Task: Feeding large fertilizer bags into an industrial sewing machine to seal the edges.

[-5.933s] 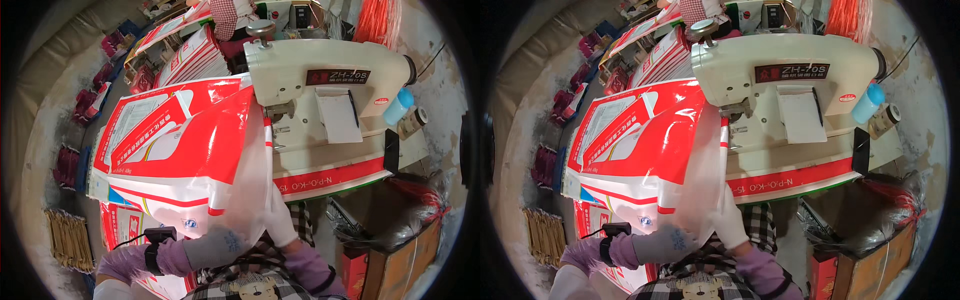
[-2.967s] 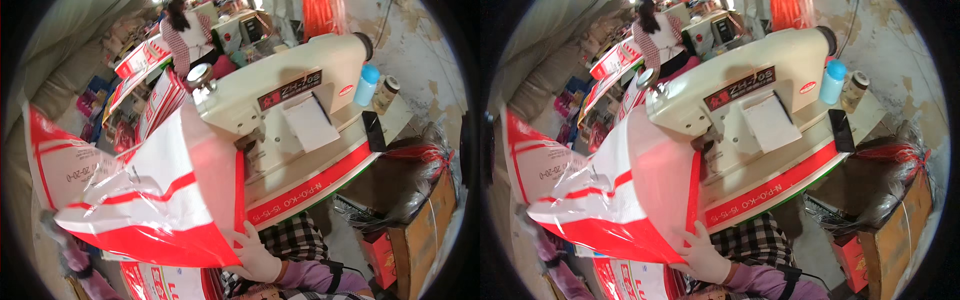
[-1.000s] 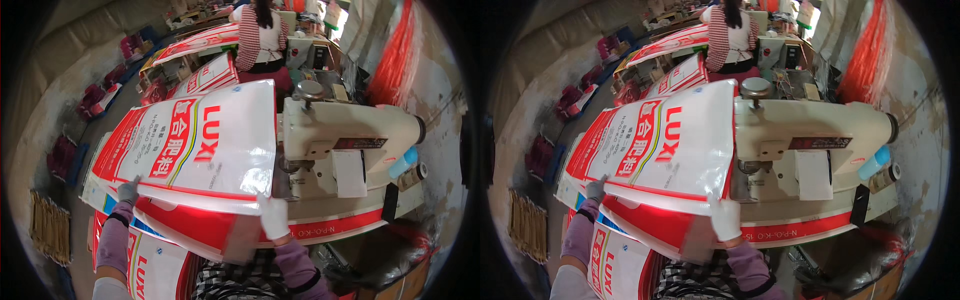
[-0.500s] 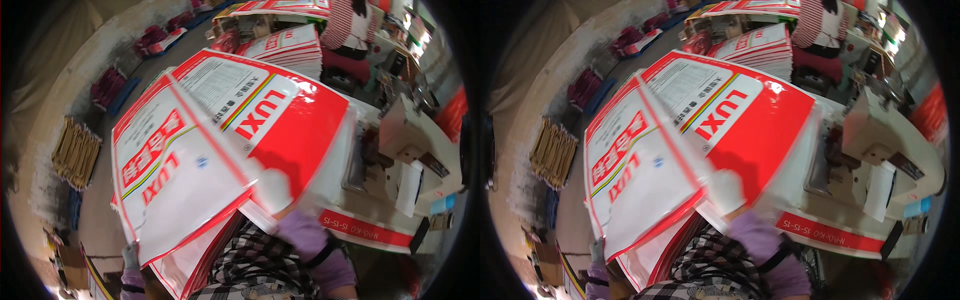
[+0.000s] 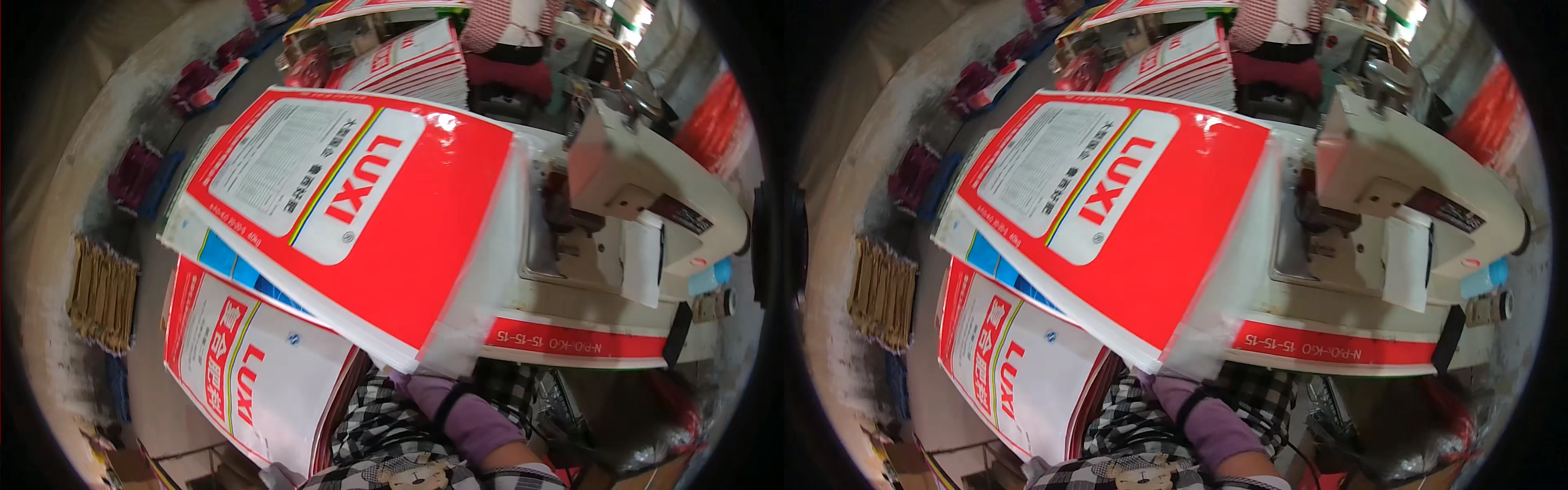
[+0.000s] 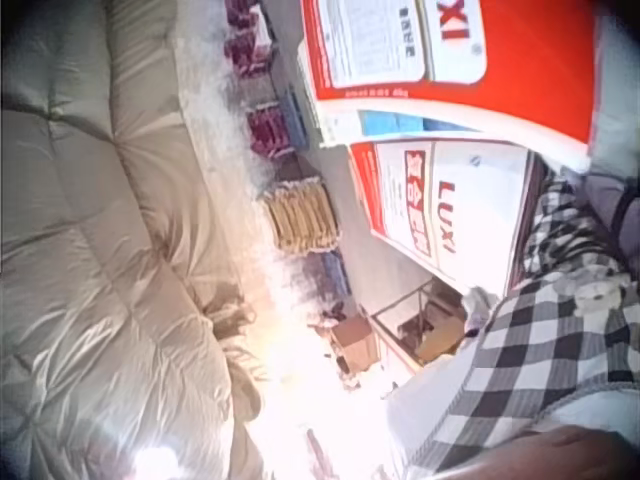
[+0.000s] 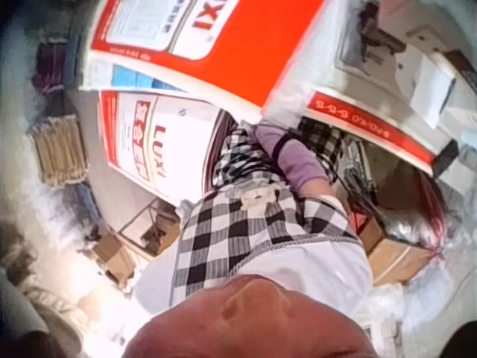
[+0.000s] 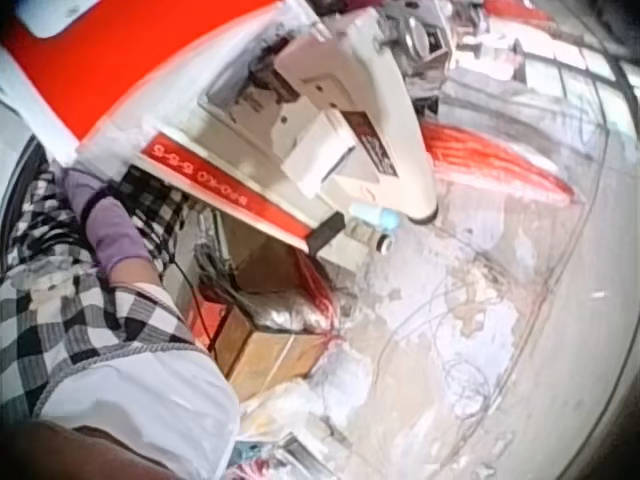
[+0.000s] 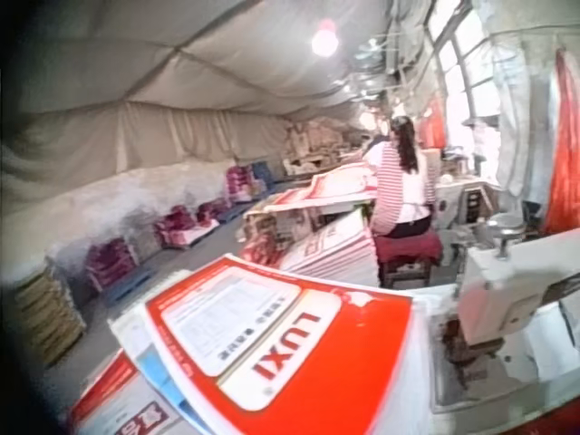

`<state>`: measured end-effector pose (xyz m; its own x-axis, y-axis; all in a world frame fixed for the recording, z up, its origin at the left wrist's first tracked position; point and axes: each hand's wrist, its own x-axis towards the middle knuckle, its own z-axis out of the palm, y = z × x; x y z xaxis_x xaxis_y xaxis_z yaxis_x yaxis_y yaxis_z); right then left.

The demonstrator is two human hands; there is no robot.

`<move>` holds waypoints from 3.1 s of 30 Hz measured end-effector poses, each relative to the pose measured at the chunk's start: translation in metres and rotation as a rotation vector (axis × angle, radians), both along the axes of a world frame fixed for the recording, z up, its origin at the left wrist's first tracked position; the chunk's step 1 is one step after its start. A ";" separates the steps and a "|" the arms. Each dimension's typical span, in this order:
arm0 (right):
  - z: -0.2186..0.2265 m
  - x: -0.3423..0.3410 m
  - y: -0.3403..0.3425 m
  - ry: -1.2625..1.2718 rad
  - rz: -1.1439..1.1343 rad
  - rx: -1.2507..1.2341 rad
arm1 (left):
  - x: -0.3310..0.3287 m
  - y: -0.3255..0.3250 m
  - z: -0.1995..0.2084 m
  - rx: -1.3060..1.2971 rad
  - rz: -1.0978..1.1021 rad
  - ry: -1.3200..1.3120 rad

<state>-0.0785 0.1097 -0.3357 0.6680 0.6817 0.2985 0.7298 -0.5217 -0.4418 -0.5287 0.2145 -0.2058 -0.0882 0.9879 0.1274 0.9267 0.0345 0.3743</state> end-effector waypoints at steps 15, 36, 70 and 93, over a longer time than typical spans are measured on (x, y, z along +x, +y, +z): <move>0.291 0.128 -0.156 0.803 -0.001 0.585 | 0.591 -0.048 0.136 -0.462 -1.598 -0.120; 0.241 0.181 -0.120 0.998 -0.147 0.660 | 0.565 -0.066 0.183 -0.815 -1.609 -0.429; 0.287 0.118 -0.069 0.211 0.447 0.571 | 0.548 -0.004 0.208 -0.876 -1.124 0.015; 0.331 0.231 -0.106 -0.432 -0.510 0.401 | 0.319 0.019 0.282 0.158 -0.977 -0.075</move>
<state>0.1528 0.0037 -0.0048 0.6383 0.1063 0.7625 0.5930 -0.6995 -0.3988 -0.2096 0.2333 0.0757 0.7425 0.6032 0.2912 0.4954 -0.7872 0.3673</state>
